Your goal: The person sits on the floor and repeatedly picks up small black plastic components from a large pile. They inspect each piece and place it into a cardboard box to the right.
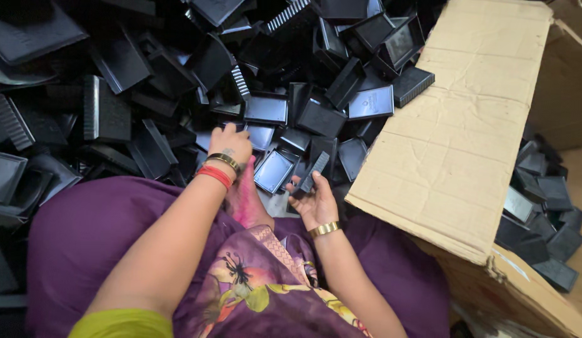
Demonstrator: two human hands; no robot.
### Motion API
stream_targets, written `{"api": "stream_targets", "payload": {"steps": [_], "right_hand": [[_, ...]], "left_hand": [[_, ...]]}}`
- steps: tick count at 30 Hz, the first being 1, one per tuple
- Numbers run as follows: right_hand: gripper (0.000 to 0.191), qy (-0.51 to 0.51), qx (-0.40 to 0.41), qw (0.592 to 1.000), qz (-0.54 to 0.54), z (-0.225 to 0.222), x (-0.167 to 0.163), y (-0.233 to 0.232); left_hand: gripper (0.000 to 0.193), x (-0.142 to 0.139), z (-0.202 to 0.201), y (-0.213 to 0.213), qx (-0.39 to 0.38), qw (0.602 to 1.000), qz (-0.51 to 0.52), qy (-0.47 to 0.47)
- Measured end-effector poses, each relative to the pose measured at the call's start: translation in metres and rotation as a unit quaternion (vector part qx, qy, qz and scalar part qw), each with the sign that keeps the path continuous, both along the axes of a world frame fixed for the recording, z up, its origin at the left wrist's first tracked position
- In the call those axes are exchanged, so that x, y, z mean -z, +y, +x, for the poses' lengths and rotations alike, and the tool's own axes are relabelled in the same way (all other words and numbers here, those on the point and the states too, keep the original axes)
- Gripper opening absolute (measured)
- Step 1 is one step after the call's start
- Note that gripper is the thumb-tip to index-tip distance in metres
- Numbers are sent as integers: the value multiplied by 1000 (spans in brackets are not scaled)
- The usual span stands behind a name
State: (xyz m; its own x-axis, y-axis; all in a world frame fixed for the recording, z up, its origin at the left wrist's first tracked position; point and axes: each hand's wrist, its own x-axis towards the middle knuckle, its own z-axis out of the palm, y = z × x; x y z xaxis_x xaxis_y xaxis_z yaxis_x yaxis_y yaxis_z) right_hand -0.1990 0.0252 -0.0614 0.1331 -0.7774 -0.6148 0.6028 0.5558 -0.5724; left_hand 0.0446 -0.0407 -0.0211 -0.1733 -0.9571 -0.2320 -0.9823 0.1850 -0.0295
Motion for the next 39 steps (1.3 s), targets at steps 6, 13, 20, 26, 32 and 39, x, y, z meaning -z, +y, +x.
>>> {"api": "stream_targets", "payload": {"steps": [6, 13, 20, 26, 32, 39], "right_hand": [[43, 9, -3, 1000, 10, -1, 2, -1], [44, 12, 5, 1000, 0, -2, 2, -2], [50, -68, 16, 997, -36, 3, -16, -1], [50, -83, -20, 989, -120, 22, -29, 14], [48, 15, 64, 975, -212, 13, -22, 11], [51, 102, 85, 978, -158, 16, -27, 4]], "left_hand": [[33, 6, -2, 6, -3, 997, -82, -5], [8, -24, -11, 8, 11, 963, -236, 127], [22, -54, -17, 17, -39, 807, -55, 587], [29, 7, -51, 24, -117, 847, -33, 518], [67, 34, -71, 33, -97, 725, 152, 665], [78, -5, -50, 19, -272, 594, 242, 718]]}}
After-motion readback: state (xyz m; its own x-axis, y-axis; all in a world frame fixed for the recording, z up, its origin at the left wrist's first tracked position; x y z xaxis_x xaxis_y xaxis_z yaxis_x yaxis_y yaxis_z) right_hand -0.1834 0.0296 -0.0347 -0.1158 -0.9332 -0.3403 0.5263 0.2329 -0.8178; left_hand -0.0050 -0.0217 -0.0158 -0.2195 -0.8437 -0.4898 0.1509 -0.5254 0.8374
